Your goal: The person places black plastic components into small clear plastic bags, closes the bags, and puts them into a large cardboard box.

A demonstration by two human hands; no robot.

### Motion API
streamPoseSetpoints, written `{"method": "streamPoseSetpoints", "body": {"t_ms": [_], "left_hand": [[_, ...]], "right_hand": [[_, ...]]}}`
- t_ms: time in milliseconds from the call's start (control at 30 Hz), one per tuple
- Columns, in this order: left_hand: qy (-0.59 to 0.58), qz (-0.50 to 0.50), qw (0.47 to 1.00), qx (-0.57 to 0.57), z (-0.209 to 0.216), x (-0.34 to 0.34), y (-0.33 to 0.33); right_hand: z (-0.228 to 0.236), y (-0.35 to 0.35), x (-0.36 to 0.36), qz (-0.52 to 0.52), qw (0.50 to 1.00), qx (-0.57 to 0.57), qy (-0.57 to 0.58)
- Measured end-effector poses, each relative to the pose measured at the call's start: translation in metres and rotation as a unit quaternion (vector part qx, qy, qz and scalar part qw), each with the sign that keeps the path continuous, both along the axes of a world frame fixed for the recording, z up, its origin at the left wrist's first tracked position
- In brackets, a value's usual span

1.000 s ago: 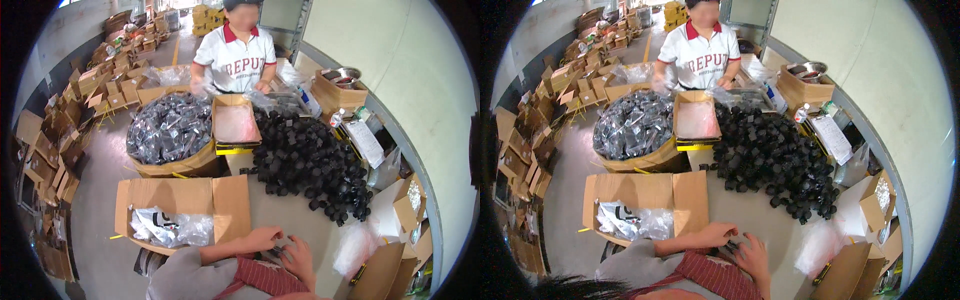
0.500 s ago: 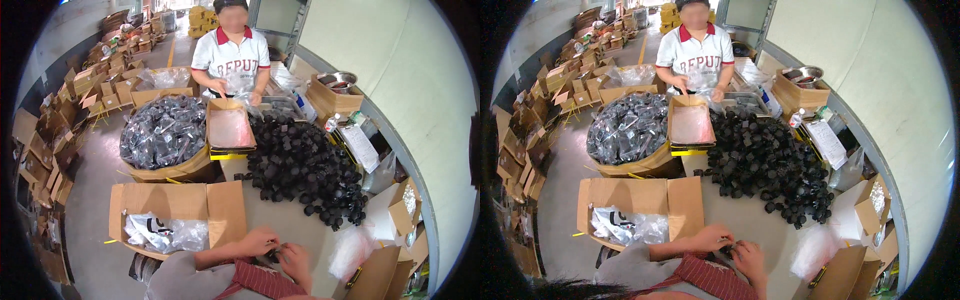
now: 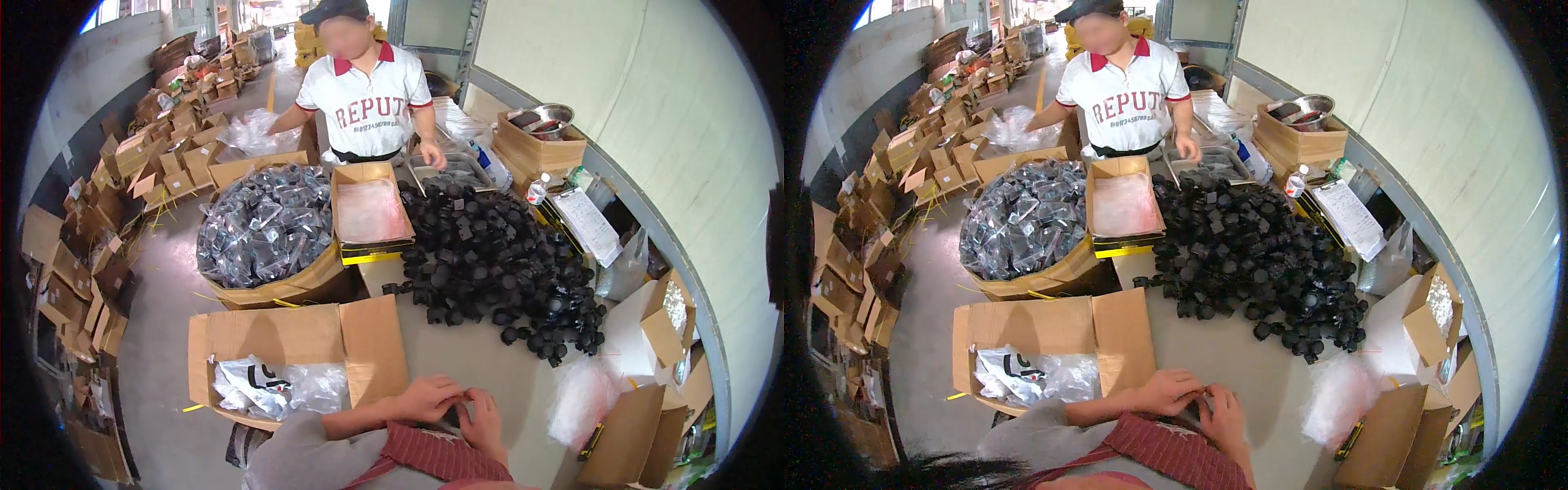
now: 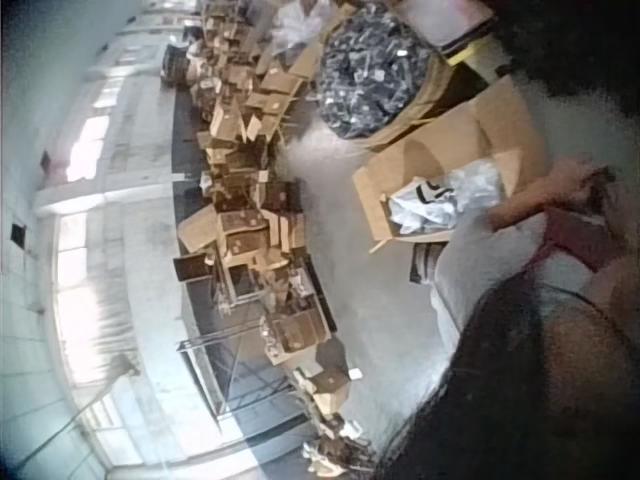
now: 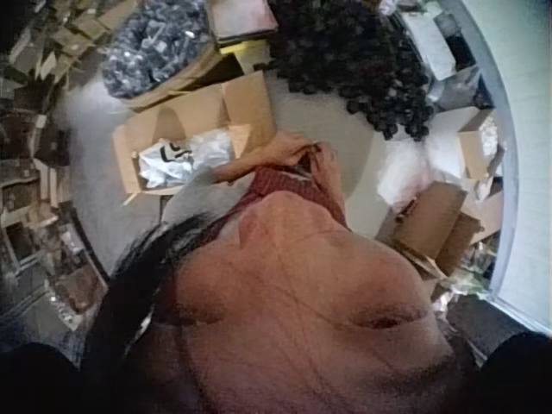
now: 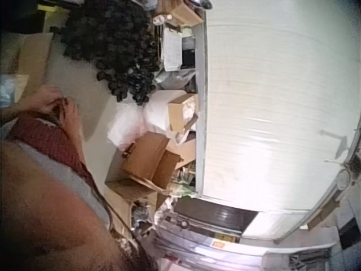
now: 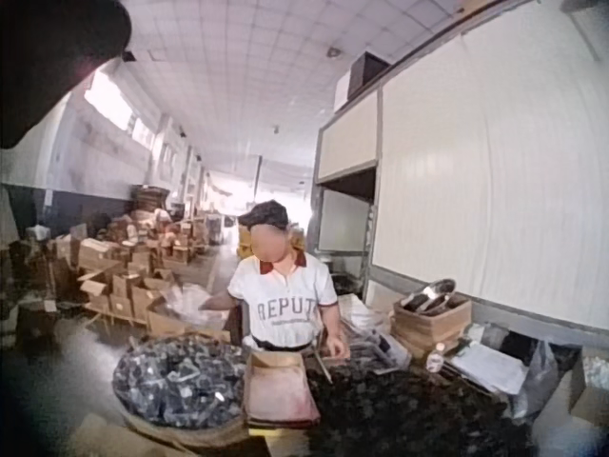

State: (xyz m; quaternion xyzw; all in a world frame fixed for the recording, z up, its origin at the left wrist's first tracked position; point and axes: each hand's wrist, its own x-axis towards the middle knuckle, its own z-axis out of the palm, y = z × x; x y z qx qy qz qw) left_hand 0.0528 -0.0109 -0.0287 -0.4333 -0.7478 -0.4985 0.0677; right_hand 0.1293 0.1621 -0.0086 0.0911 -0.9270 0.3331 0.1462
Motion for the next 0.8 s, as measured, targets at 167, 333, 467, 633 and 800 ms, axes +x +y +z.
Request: {"method": "streamPoseSetpoints", "body": {"t_ms": [167, 333, 467, 633, 800], "left_hand": [[0.021, 0.025, 0.999, 0.003, 0.000, 0.004, 0.000], [-0.016, 0.038, 0.999, 0.016, -0.008, 0.007, 0.001], [-0.024, 0.036, 0.999, 0.002, -0.005, 0.005, -0.003], [-0.025, 0.057, 0.998, -0.033, -0.001, 0.003, -0.009], [-0.079, 0.142, 0.986, -0.021, -0.006, -0.001, -0.016]], "right_hand": [[-0.008, 0.003, 0.001, 0.019, 0.999, 0.029, 0.032], [-0.011, 0.004, 0.000, 0.017, 0.998, 0.032, 0.046], [-0.008, 0.000, -0.005, 0.037, 0.996, 0.054, 0.060], [-0.012, 0.002, -0.008, 0.052, 0.995, 0.058, 0.065], [-0.038, 0.018, -0.001, 0.067, 0.991, 0.072, 0.089]]}}
